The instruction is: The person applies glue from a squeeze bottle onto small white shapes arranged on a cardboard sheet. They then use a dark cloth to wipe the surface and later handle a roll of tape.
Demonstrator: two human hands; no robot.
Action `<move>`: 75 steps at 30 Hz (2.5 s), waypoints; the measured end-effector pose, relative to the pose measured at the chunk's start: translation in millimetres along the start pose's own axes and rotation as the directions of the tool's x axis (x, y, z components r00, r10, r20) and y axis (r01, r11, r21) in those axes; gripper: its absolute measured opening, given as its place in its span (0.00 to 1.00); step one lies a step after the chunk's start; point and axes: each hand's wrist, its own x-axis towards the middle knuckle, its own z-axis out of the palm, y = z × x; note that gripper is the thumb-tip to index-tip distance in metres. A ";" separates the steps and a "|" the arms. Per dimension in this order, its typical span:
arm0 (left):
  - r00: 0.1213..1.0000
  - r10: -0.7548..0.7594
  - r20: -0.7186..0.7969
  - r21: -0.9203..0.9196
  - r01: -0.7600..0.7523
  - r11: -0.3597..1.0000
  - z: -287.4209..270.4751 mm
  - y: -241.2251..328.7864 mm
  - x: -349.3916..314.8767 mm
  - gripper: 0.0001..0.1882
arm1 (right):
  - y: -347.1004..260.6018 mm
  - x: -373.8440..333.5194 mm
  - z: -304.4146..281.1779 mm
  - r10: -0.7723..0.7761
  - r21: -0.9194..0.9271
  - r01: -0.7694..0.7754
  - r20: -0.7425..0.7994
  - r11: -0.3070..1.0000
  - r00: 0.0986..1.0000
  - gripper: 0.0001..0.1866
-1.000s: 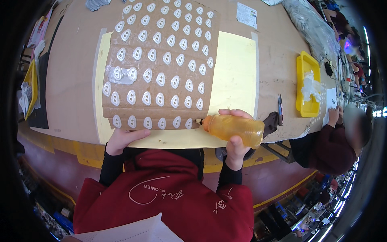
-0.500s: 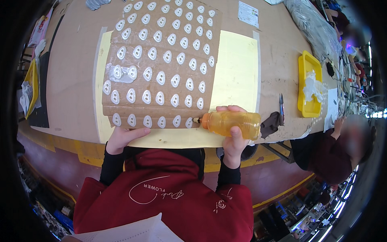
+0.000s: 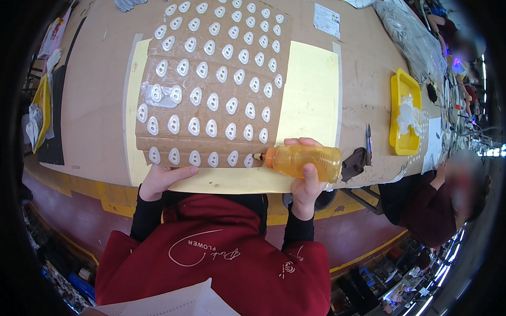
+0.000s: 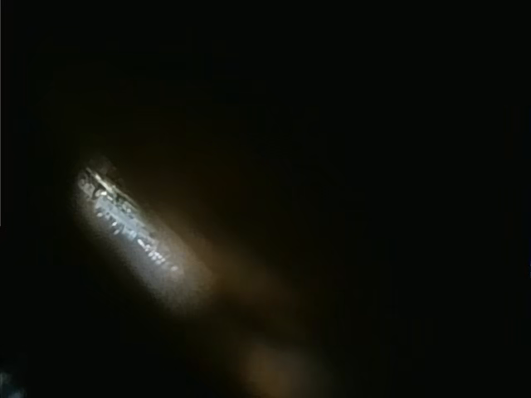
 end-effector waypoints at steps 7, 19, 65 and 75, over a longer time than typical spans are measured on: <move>0.999 -0.043 -0.008 0.011 0.043 0.999 -2.1 -3.9 0.6 0.22 | 0.7 0.6 -0.9 0.008 0.011 -0.008 0.002 1.000 1.000 0.31; 0.998 -0.054 -0.014 0.030 0.054 0.998 -1.5 -2.0 0.2 0.24 | 2.1 0.3 -1.6 0.005 0.015 -0.005 0.006 1.000 1.000 0.31; 0.990 0.112 0.082 -0.038 -0.109 0.993 4.7 9.9 0.0 0.13 | -11.1 -28.1 1.4 -0.139 -0.023 0.144 0.133 0.989 0.981 0.33; 0.991 0.106 0.087 -0.006 -0.106 0.994 4.7 13.5 -0.3 0.13 | 4.0 -28.5 -5.5 -0.023 0.250 -0.014 0.145 0.968 0.989 0.38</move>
